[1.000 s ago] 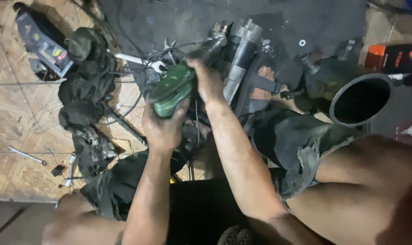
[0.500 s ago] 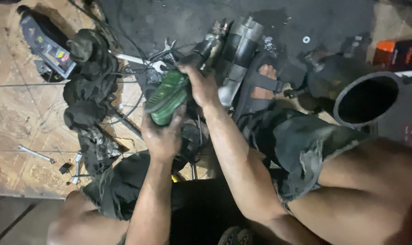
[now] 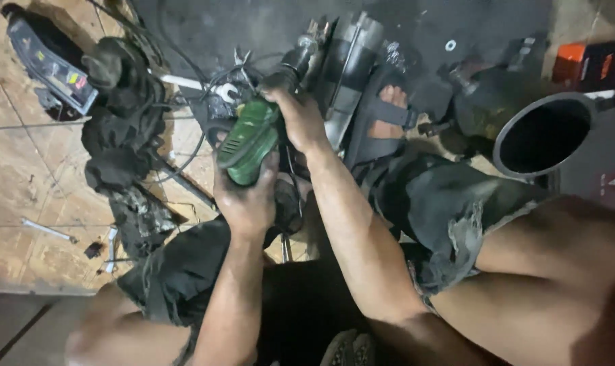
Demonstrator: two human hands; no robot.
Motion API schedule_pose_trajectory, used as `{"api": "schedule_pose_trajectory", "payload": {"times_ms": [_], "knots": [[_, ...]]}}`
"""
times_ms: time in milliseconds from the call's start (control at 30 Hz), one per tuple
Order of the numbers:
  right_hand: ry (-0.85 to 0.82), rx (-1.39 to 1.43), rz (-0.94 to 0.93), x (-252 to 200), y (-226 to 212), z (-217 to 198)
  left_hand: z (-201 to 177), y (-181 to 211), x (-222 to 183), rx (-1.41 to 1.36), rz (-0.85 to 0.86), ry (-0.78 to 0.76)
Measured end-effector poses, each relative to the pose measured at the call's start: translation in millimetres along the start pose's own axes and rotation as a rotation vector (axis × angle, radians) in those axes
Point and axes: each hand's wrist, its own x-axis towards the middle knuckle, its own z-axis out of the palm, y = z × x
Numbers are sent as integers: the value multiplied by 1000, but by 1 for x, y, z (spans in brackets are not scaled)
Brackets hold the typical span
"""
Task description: Polishing the exterior of a metal starter motor using a handheld power tool with a polishing attachment.
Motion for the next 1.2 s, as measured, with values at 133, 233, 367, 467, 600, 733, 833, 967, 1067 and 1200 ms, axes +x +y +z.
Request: {"api": "schedule_pose_trajectory", "payload": {"times_ms": [133, 233, 367, 467, 600, 733, 833, 967, 1067, 1200], "knots": [[-11, -22, 4, 3, -3, -1, 3, 0, 2, -63, -7, 22], [-3, -44, 13, -4, -13, -11, 6, -1, 8, 14, -76, 11], [14, -105, 11, 8, -2, -21, 11, -15, 4, 44, 12, 20], [-7, -22, 57, 0, -5, -17, 7, -7, 2, 136, 138, 5], [-16, 20, 77, -14, -14, -19, -1, 8, 1, 27, 191, -153], [-27, -31, 80, 3, -1, -6, 11, -4, -5, 32, -13, -3], [-50, -27, 79, 0, 2, -4, 7, -12, -12, -35, 11, 6], [-48, -67, 82, -10, -7, -10, 1, -7, -5, -91, 10, -15], [-69, -75, 75, -20, -16, -9, -1, -7, -10, -36, 0, -30], [-82, 334, -188, -10, 4, -7, -7, -1, -7, -22, -14, -6]]}}
